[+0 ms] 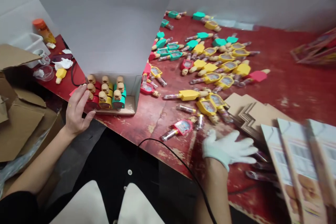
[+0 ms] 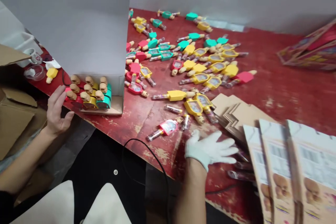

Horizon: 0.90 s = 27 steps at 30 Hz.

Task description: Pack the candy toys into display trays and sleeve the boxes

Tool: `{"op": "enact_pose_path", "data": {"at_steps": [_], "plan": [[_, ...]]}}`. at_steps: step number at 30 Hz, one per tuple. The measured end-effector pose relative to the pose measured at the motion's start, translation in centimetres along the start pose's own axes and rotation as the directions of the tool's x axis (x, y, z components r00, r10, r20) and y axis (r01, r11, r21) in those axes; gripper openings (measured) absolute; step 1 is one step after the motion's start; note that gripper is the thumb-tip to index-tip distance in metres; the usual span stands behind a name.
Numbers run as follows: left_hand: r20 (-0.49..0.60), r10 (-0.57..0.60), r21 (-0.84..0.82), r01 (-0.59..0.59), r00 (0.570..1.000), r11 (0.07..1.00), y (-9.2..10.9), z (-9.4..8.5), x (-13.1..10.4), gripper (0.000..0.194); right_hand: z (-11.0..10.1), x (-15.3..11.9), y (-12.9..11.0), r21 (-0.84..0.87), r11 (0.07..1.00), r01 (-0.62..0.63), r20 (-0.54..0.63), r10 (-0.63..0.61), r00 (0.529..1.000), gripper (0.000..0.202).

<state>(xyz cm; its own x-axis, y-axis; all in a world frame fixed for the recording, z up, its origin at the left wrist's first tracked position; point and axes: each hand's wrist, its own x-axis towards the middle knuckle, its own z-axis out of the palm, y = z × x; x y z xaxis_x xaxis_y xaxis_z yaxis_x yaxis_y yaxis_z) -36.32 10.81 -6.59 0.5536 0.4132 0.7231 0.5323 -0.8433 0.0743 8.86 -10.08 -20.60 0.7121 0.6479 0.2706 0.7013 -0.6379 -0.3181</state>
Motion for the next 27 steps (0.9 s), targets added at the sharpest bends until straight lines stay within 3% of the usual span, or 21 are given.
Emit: {"op": "enact_pose_path", "data": {"at_steps": [3, 5, 9, 13, 16, 20, 25, 27], "plan": [[-0.019, 0.013, -0.015, -0.013, 1.000, 1.000, 0.8, 0.1, -1.0, 0.068, 0.1, -0.4, -0.2, 0.007, 0.991, -0.136, -0.031, 0.136, 0.990, 0.063], [-0.017, 0.021, -0.049, -0.021, 1.000, 0.999, 1.5, 0.5, -1.4, 0.067, 0.5, 0.6, -0.8, 0.002, 0.995, -0.101, -0.007, 0.101, 0.995, 0.068], [0.014, 0.066, -0.129, -0.064, 0.998, 0.990, 3.4, 1.7, -1.2, 0.065, 1.4, 6.5, -3.3, 0.025, 0.990, 0.139, 0.044, -0.140, 0.989, 0.065], [0.048, 0.138, -0.204, -0.126, 0.989, 0.971, 5.8, 2.9, -0.8, 0.065, 2.3, 13.3, -5.1, 0.028, 0.929, 0.368, 0.112, -0.369, 0.923, 0.056], [0.082, 0.146, -0.251, -0.121, 0.986, 0.960, 7.7, 3.8, -0.6, 0.067, 2.4, 15.2, -5.2, 0.035, 0.881, 0.471, 0.141, -0.471, 0.871, 0.039], [0.119, 0.162, -0.311, -0.118, 0.980, 0.943, 10.4, 5.7, 0.1, 0.062, -0.1, 12.1, -4.6, 0.061, 0.826, 0.561, 0.119, -0.564, 0.817, 0.036], [0.229, 0.224, -0.349, -0.135, 0.947, 0.928, 13.4, 9.7, 2.5, 0.055, -5.8, 4.4, -5.5, 0.147, 0.632, 0.761, -0.070, -0.761, 0.645, 0.032], [0.343, 0.231, -0.321, -0.118, 0.910, 0.940, 14.2, 11.2, 3.4, 0.057, -7.3, 2.2, -6.0, 0.243, 0.587, 0.772, -0.105, -0.775, 0.623, 0.031]]}}
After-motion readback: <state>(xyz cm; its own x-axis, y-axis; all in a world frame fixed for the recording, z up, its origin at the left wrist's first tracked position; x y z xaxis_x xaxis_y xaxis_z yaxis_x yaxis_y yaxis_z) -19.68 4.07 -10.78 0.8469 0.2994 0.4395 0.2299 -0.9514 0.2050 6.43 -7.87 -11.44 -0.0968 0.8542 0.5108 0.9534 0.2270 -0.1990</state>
